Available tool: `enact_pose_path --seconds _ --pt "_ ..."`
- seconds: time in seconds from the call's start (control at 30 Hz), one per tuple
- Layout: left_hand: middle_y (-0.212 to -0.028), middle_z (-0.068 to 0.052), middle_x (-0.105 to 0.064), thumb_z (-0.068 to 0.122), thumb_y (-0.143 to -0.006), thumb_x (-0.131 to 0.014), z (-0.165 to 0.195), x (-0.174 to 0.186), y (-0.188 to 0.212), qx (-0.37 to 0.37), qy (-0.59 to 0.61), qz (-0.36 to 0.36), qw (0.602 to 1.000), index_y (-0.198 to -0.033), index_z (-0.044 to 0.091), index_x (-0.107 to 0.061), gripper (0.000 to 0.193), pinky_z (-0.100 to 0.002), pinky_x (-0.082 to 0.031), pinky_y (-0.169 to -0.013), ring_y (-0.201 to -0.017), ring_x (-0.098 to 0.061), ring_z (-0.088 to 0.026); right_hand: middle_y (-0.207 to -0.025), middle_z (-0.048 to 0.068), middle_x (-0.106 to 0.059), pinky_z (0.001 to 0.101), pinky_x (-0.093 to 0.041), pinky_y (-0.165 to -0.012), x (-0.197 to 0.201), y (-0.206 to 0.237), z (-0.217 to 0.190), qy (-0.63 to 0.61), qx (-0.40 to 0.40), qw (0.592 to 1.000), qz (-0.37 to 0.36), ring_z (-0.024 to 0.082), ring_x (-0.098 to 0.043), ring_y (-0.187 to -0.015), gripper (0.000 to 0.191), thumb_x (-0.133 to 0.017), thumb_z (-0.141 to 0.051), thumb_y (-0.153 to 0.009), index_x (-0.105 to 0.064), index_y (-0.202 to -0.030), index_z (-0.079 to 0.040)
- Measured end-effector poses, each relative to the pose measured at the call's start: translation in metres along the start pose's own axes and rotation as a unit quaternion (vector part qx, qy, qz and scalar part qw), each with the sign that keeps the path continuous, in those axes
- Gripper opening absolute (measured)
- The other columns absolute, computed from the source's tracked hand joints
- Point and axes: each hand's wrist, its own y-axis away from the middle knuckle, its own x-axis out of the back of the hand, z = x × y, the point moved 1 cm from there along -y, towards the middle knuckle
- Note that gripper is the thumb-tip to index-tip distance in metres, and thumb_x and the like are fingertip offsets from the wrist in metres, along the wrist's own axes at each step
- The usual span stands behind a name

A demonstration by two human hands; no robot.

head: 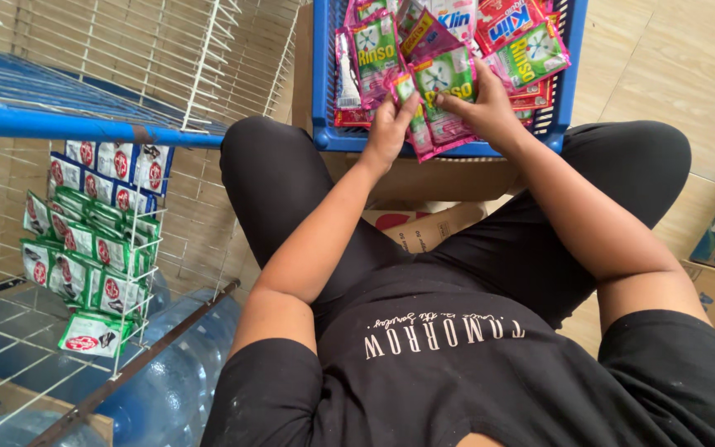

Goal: The person sits on the floor of a shop next to a wire display rack and a cardboard box. They take small packaged soap and detergent sachets out of the box one at a time and hang or arrange them on the rack, later handling pink sachets from a blue basket and placing them onto the rack.

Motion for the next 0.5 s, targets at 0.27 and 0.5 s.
enact_pose_path --seconds 0.27,0.5 --pt "-0.112 0.002 -0.07 0.026 -0.104 -0.067 -0.003 0.005 -0.001 -0.027 0.026 -0.044 0.998 -0.123 0.008 -0.065 0.026 -0.028 -0.05 -0.097 -0.105 -0.062 -0.008 -0.125 0.016 -0.064 0.0411 -0.053 -0.098 -0.023 0.011 0.001 0.309 0.152 0.939 0.012 0.026 -0.062 -0.118 0.059 -0.081 -0.013 -0.1 -0.044 -0.145 -0.005" --pt "-0.109 -0.002 -0.07 0.028 -0.108 -0.064 0.018 0.004 0.002 -0.092 -0.054 -0.012 0.994 -0.12 0.004 -0.067 0.027 -0.029 -0.051 -0.093 -0.102 -0.062 -0.011 -0.125 0.006 -0.066 0.0291 -0.057 -0.093 -0.016 0.003 0.018 -0.081 -0.026 0.99 -0.115 0.011 -0.067 -0.11 0.061 -0.076 -0.005 -0.093 -0.043 -0.144 -0.004"
